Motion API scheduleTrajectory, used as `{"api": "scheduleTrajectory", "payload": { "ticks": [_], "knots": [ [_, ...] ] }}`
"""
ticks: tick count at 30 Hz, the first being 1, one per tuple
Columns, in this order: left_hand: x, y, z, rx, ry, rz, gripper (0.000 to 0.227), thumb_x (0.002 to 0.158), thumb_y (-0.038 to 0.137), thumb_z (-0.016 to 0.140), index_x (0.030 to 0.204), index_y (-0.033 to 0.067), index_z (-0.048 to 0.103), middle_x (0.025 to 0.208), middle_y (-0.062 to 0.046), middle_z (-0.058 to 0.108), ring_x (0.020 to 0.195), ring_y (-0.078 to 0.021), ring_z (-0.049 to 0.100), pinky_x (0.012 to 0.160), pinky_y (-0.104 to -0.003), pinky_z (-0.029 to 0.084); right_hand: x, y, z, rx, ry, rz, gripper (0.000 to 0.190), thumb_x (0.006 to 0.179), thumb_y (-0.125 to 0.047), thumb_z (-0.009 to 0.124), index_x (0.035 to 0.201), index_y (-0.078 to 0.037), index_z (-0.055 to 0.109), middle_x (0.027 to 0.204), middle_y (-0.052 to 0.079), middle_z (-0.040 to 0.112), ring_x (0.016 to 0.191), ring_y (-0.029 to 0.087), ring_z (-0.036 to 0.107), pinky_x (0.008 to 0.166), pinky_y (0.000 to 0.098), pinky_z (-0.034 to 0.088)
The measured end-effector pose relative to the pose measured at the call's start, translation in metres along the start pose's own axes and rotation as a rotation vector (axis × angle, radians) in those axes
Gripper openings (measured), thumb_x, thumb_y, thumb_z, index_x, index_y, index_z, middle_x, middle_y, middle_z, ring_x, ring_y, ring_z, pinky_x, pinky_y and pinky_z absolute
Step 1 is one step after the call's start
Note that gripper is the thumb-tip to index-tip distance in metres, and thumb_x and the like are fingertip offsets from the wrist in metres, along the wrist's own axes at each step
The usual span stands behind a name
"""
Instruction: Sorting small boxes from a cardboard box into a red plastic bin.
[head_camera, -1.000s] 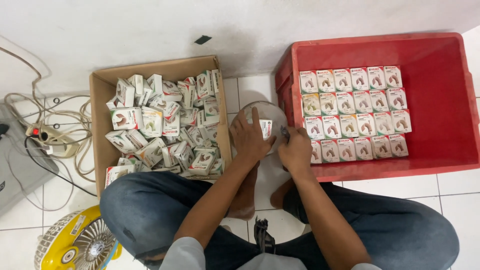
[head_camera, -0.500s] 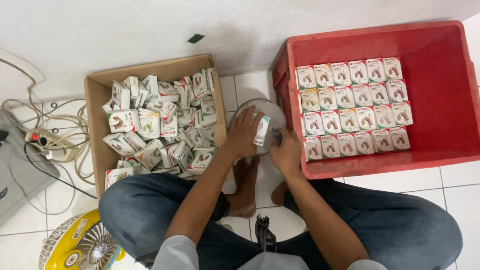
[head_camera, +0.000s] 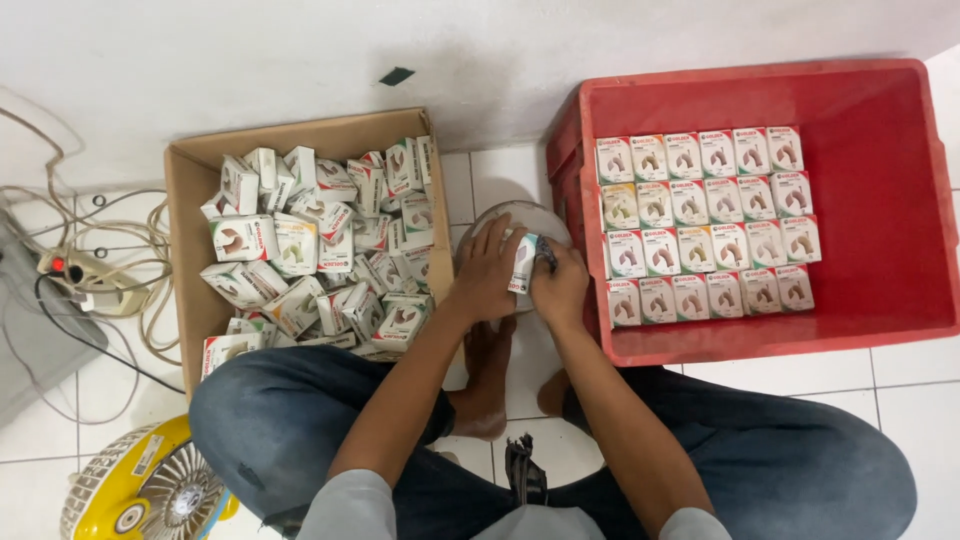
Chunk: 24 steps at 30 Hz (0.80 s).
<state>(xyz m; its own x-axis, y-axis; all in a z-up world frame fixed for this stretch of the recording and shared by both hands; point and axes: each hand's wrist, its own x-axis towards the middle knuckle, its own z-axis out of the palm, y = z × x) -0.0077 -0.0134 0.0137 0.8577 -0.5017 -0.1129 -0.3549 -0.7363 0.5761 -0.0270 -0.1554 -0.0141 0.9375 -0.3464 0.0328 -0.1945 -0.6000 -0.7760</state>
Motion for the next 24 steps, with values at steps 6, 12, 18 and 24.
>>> {"api": "scheduleTrajectory", "payload": {
  "ticks": [6, 12, 18, 24],
  "knots": [
    [0.003, -0.006, 0.01, -0.021, 0.062, 0.016, 0.103, 0.057, 0.004, 0.065, 0.151, 0.0108, 0.024, 0.156, -0.021, 0.019, 0.145, -0.0425, 0.018, 0.11, -0.058, 0.025, -0.017, 0.003, -0.003, 0.033, -0.023, 0.075, 0.035, 0.081, -0.014, 0.062, 0.113, -0.009, 0.074, 0.092, 0.019, 0.061, 0.097, 0.039, 0.062, 0.087, 0.0426, 0.05],
    [-0.002, 0.002, 0.0, -0.061, 0.098, 0.045, 0.1, 0.058, 0.006, 0.059, 0.152, 0.0098, 0.024, 0.157, -0.021, 0.018, 0.145, -0.0434, 0.018, 0.109, -0.059, 0.025, -0.032, 0.004, -0.008, 0.026, -0.044, 0.092, 0.034, 0.08, -0.01, 0.063, 0.112, -0.008, 0.074, 0.094, 0.019, 0.062, 0.097, 0.039, 0.063, 0.085, 0.0418, 0.051],
    [0.003, -0.013, 0.016, -0.076, 0.057, 0.043, 0.105, 0.056, 0.006, 0.061, 0.153, 0.01, 0.022, 0.157, -0.021, 0.017, 0.146, -0.0437, 0.015, 0.11, -0.061, 0.024, 0.004, 0.005, 0.003, 0.017, -0.001, 0.03, 0.036, 0.082, -0.011, 0.061, 0.115, -0.007, 0.073, 0.095, 0.019, 0.062, 0.098, 0.04, 0.062, 0.088, 0.0439, 0.049],
    [0.002, -0.003, 0.008, -0.037, 0.068, 0.032, 0.103, 0.058, 0.002, 0.062, 0.153, 0.0083, 0.023, 0.157, -0.022, 0.018, 0.145, -0.0442, 0.016, 0.108, -0.061, 0.025, -0.018, 0.008, -0.002, 0.007, -0.048, 0.052, 0.036, 0.082, -0.012, 0.062, 0.117, -0.005, 0.072, 0.096, 0.019, 0.062, 0.099, 0.041, 0.062, 0.089, 0.0441, 0.049]
  ]
}}
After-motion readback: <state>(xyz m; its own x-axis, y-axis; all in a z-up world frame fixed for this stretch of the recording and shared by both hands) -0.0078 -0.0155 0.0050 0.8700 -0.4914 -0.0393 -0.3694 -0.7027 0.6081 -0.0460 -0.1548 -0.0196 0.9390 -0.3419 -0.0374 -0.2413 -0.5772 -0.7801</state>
